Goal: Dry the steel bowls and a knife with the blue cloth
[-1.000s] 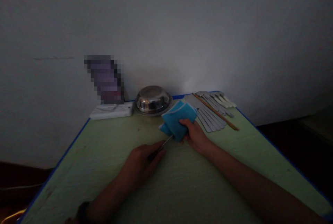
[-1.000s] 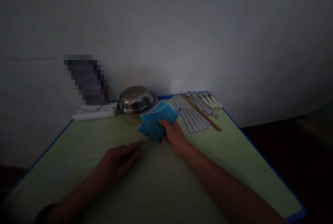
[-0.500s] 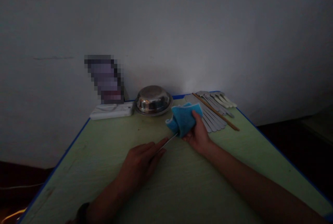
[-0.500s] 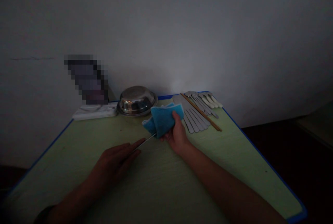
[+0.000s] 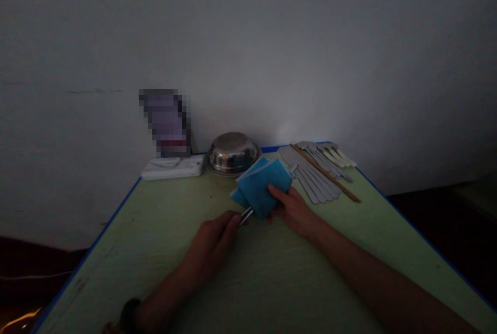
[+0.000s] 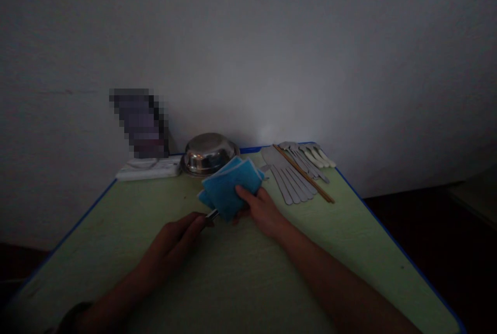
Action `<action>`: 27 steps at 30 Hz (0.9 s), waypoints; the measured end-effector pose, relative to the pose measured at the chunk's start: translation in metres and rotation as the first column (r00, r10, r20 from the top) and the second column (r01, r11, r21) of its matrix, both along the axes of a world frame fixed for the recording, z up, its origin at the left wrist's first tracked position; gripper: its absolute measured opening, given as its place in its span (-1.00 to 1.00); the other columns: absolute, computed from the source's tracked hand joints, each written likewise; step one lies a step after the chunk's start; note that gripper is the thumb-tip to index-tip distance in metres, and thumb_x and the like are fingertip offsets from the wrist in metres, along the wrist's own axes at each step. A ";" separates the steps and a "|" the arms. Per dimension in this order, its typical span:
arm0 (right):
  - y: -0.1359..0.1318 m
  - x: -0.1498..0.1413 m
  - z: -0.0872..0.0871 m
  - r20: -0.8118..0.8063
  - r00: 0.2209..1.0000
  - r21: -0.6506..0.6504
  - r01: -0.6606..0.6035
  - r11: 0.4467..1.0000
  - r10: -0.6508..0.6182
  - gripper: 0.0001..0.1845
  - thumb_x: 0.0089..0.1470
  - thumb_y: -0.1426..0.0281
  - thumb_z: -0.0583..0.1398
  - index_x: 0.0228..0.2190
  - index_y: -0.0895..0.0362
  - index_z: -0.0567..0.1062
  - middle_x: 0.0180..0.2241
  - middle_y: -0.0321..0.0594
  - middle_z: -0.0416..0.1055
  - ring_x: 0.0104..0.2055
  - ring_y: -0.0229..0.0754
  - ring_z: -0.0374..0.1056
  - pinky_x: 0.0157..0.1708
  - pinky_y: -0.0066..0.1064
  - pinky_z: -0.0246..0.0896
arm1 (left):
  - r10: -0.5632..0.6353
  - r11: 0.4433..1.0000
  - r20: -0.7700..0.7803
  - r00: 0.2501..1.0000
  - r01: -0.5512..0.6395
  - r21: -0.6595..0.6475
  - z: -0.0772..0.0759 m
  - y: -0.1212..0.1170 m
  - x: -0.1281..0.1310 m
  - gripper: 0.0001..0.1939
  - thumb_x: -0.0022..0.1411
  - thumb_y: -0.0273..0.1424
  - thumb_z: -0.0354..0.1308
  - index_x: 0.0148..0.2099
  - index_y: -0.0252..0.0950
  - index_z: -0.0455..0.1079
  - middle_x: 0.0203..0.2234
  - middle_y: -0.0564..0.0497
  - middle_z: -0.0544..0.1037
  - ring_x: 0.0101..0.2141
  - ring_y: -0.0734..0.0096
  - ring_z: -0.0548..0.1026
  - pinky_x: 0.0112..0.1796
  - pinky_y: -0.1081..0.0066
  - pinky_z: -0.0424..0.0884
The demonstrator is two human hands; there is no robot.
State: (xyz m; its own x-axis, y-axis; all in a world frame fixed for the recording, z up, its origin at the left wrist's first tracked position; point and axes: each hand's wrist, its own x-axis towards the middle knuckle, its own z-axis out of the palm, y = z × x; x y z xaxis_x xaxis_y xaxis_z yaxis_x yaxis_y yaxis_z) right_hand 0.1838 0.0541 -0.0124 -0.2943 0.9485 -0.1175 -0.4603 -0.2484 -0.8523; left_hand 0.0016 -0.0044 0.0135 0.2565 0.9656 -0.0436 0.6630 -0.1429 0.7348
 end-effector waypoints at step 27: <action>0.007 -0.003 0.008 -0.397 0.899 -0.240 0.095 0.966 -0.186 -0.79 -0.05 0.38 0.10 -0.29 0.10 0.41 -0.36 -0.29 0.50 -0.28 -0.19 0.39 -0.33 -0.32 0.32 | 0.006 0.999 0.066 0.998 -0.003 -0.043 0.004 0.000 0.002 -0.60 0.24 -0.18 -0.20 -0.30 -0.31 0.38 -0.62 0.12 0.32 -0.56 0.48 0.32 -0.53 0.52 0.18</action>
State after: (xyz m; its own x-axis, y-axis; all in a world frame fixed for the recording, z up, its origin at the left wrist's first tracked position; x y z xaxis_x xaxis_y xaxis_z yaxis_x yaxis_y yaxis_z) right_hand 0.1803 0.0607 -0.0040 -0.2251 0.9504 -0.2145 -0.8021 -0.3057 -0.5131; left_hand 0.0033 -0.0040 0.0171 0.2556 0.9644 -0.0678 0.6137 -0.1076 0.7822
